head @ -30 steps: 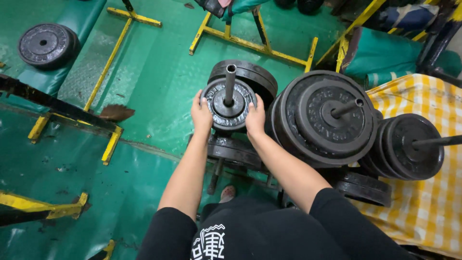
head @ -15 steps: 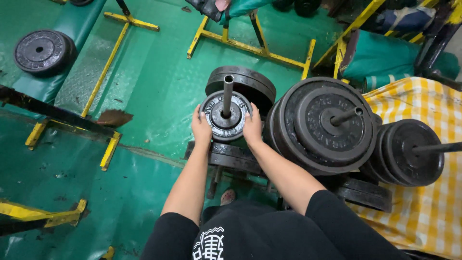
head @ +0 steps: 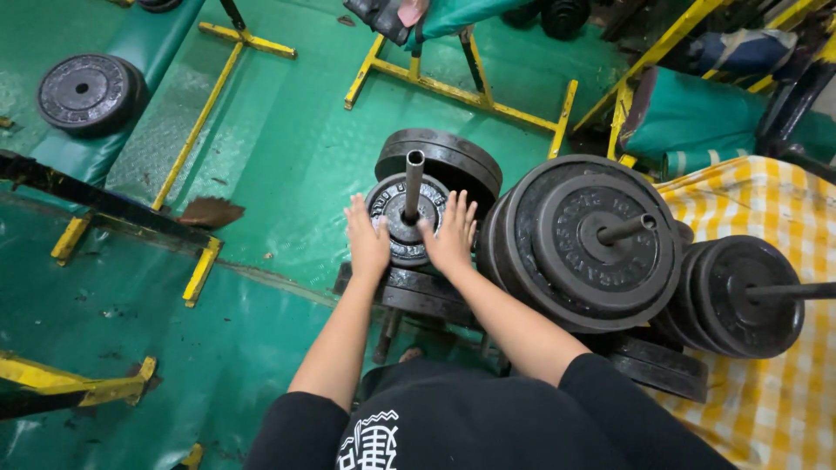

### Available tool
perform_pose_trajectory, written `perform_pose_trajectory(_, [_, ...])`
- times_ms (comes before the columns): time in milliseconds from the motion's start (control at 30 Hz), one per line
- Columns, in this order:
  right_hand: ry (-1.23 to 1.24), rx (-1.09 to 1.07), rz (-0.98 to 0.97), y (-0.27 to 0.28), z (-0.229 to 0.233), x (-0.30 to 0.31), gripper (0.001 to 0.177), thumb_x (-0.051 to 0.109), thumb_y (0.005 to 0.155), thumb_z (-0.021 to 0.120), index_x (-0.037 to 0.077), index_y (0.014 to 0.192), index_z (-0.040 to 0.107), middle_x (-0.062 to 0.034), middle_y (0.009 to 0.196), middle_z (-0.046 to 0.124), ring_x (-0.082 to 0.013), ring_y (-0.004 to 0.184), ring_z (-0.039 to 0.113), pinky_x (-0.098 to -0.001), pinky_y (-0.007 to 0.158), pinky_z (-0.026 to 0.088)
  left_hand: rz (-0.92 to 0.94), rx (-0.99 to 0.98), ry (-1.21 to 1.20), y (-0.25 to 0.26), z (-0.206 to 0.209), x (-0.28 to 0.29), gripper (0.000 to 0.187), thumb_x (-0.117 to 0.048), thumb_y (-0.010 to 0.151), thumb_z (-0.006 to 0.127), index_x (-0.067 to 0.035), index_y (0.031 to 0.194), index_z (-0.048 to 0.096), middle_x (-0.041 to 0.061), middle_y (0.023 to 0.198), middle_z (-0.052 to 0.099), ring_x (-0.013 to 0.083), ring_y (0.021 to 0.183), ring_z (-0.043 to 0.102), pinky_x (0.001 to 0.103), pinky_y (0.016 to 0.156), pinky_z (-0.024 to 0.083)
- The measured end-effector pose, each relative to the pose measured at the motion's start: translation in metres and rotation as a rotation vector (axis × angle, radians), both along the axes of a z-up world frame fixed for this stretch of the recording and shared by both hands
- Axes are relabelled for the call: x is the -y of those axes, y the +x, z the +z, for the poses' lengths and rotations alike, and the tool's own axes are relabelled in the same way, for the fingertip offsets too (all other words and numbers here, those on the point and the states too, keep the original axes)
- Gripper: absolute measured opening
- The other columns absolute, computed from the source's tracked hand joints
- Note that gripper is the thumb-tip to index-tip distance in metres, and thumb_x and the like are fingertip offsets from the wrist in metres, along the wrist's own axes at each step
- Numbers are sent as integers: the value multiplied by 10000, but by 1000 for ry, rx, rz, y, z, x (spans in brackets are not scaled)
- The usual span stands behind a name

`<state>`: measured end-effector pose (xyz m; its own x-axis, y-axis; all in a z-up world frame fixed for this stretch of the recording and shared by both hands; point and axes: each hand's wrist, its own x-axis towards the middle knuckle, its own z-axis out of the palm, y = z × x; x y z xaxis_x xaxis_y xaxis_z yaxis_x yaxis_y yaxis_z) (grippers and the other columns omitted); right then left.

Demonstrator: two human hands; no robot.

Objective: Moving and stacking barbell weight plates on various storage racks and benches in a gym.

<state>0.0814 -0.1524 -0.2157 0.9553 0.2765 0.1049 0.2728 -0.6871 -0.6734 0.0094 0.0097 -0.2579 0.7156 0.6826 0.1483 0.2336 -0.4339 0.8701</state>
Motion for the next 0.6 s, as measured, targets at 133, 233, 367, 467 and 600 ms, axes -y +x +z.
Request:
perform_pose_trajectory(133, [-274,0,135,-14,42,4,1131,714,856,613,53,1639,133,-185,1716,29,-462,1563,2,-644,1210,83,-185,-247,300,-19,54,11,879,-442,916,661,-86,1615,265,211,1694,131,506,1541,83,685,1179,159])
perform_pose_trajectory(233, [-363,-11,195,-11,47,7,1203,807,816,597,71,1639,121,-169,1722,-5,-454,1566,-18,-657,1209,77,-263,-352,402,-20,60,9,902,-539,896,658,-130,1612,294,164,1714,98,501,1551,50,709,1183,148])
perform_pose_trajectory(367, [-397,-81,228,-16,51,16,1185,805,808,601,88,1628,135,-186,1725,-42,-469,1569,-34,-659,1208,113,-275,-409,419,-19,57,12,939,-571,871,667,-127,1602,283,178,1708,76,494,1545,36,696,1180,150])
perform_pose_trajectory(467, [-359,-171,277,-32,77,19,1180,752,807,634,108,1640,100,-208,1723,-75,-477,1571,-50,-664,1186,141,-246,-361,397,-24,51,21,1016,-617,845,676,-90,1608,259,181,1700,76,496,1541,36,703,1176,147])
perform_pose_trajectory(600, [-167,-133,404,-45,98,52,1167,644,842,689,94,1652,54,-230,1716,-64,-505,1564,-31,-629,1204,149,-227,-363,360,-36,53,43,1012,-604,853,692,-70,1600,265,203,1697,86,492,1540,58,703,1175,150])
